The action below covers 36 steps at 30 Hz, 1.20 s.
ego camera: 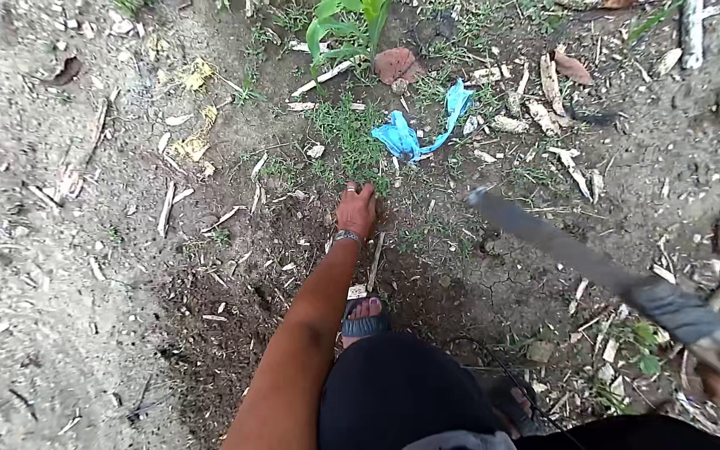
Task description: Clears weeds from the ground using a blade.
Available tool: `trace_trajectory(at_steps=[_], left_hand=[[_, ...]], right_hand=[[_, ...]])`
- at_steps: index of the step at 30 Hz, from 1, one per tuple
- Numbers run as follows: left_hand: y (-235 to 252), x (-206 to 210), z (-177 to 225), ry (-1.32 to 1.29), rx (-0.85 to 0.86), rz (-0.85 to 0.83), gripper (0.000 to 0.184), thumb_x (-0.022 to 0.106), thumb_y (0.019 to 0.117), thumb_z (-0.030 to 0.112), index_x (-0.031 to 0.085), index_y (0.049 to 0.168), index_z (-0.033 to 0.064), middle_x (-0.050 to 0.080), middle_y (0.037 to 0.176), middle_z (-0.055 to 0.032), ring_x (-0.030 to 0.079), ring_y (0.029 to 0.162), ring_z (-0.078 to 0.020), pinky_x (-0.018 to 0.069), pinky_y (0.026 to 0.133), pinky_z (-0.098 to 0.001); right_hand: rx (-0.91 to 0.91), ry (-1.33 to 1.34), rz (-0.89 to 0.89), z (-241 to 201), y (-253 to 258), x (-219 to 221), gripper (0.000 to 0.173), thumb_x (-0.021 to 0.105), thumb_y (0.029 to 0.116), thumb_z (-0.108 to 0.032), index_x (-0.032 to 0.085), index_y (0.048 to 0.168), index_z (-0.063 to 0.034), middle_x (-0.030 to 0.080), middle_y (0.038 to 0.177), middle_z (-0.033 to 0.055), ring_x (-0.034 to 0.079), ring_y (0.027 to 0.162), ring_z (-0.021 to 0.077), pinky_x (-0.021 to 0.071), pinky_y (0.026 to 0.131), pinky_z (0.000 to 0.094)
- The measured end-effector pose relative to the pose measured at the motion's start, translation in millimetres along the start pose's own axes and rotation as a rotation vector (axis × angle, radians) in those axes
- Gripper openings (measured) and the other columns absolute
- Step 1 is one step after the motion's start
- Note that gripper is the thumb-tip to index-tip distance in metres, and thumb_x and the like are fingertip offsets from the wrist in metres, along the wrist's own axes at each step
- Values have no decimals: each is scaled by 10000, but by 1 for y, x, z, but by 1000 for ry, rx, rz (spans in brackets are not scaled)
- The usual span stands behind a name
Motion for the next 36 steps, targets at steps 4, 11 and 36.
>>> trace_trajectory(at_steps=[4,11,36], left_hand=[[-2,-2,-7,-103,-13,75,325,533,1065,218,682,1285,31,631,1273,-296,684,1061,-478,554,881,-632],[-12,6,12,-44,-48,190,576,607,990,541,604,1456,204,473,1502,-302,598,1214,-492,554,876,-620],[0,-23,4,-72,-150,176,578,496,1037,533,603,1448,143,493,1504,-258,554,1301,-456,533,959,-615]], right_hand=[[199,8,-19,46,57,78,385,652,878,-302,663,1230,-145,689,738,-17,603,495,83,519,425,244],[272,23,-231,113,104,194,357,660,921,-221,597,1218,-34,652,687,46,641,534,171,584,511,331],[-124,-273,-147,52,118,188,583,759,888,-303,617,1364,3,746,924,55,670,628,105,597,572,298]])
Point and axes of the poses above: each hand's wrist, its own y-axis towards the middle knuckle, its own x-axis out of the palm, z = x × y, the point moved 4 cm from there along y, towards the middle knuckle
